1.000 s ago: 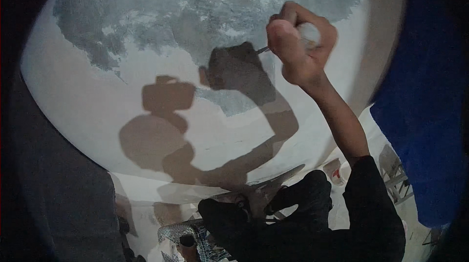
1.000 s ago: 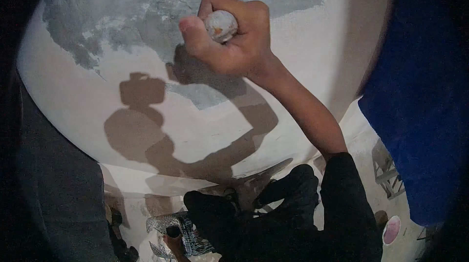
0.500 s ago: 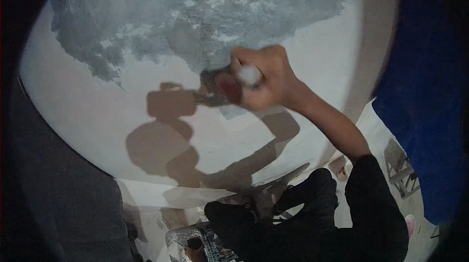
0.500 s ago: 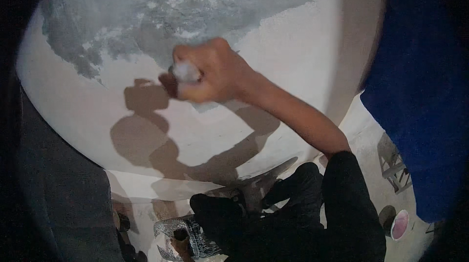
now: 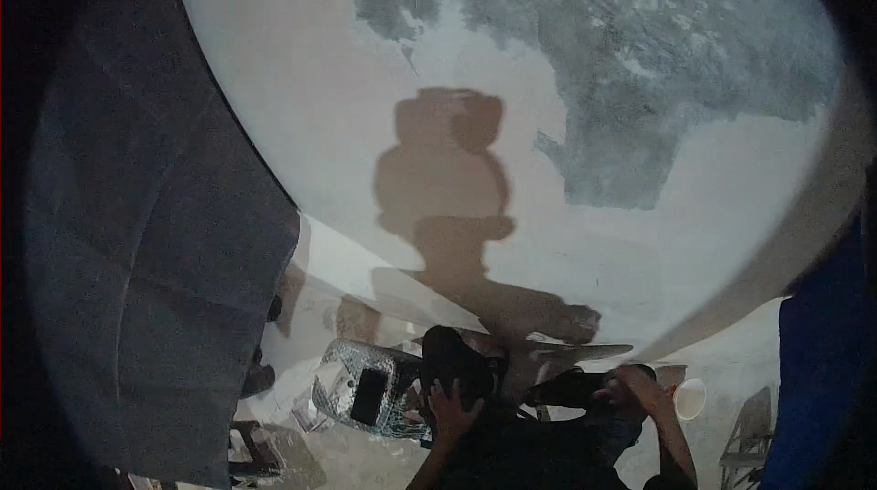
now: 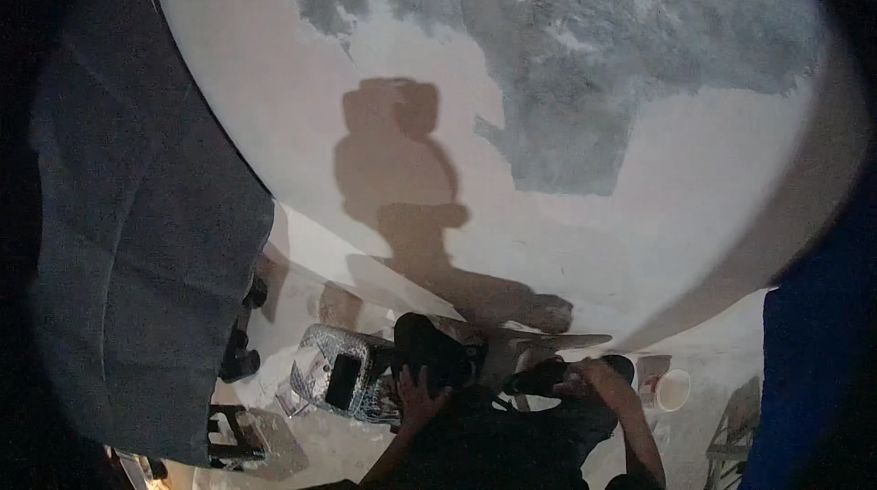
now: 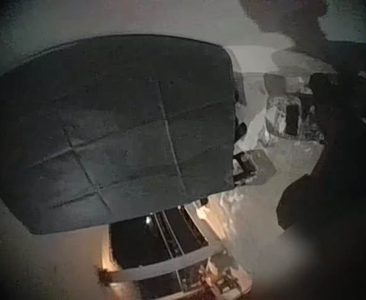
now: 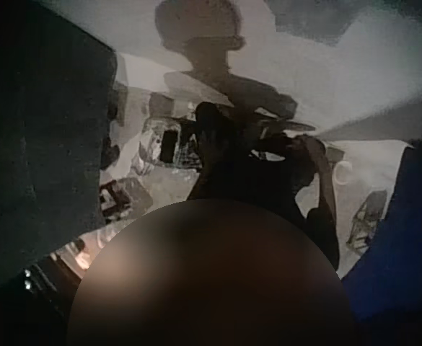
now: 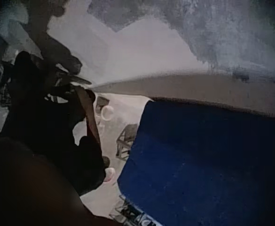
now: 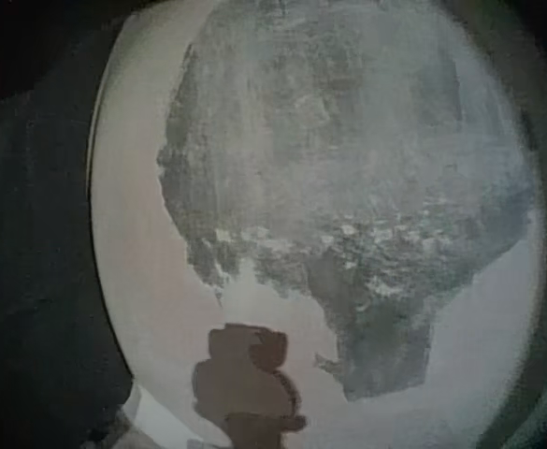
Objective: The person scrapes and smooths plaster on a curved wall using a putty knife.
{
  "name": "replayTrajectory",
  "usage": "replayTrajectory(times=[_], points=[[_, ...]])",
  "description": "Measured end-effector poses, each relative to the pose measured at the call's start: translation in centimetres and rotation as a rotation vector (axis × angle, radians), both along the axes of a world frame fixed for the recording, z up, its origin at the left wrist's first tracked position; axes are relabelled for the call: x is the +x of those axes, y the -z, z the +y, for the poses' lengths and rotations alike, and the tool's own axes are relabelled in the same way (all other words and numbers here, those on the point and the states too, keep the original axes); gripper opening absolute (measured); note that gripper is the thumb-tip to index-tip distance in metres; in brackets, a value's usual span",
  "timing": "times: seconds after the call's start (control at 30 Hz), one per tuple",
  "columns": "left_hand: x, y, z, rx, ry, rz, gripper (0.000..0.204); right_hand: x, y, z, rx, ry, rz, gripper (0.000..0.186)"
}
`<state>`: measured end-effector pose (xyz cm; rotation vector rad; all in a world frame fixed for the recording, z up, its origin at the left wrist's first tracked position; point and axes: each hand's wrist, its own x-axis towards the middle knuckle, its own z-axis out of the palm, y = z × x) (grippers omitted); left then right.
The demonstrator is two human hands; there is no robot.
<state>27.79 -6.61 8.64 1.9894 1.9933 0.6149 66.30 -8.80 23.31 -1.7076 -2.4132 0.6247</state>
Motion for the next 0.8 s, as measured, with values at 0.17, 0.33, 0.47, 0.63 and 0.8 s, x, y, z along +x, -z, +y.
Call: replayTrajectory(times=[0.17, 0.33, 0.47, 0.63, 0.8], points=[[0.1, 1.3, -0.5, 0.015, 0.020, 0.119, 0.084, 4.2, -13.2, -6.5, 0.497, 0.633, 0.528, 0.031], [2.1, 0.8, -0.5, -0.078, -0.026, 0.135, 0.085, 10.0, -14.4, -9.6, 1.680, 0.913, 0.606, 0.023], [0.9, 1.1, -0.8, -0.071, -0.039, 0.148, 0.085, 2.8, -5.4, -4.9, 0.475, 0.956, 1.283, 0.027], [2.5, -4.9, 3.2, -0.493, 0.221, -0.331, 0.068, -6.4, 7.8, -1.7, -0.420, 0.238, 1.253, 0.026], [9.1, -12.1, 2.2, -0.678, 0.628, -0.795, 0.049, -13.4, 6.1, -1.0, -0.317, 0.240, 0.733, 0.031]])
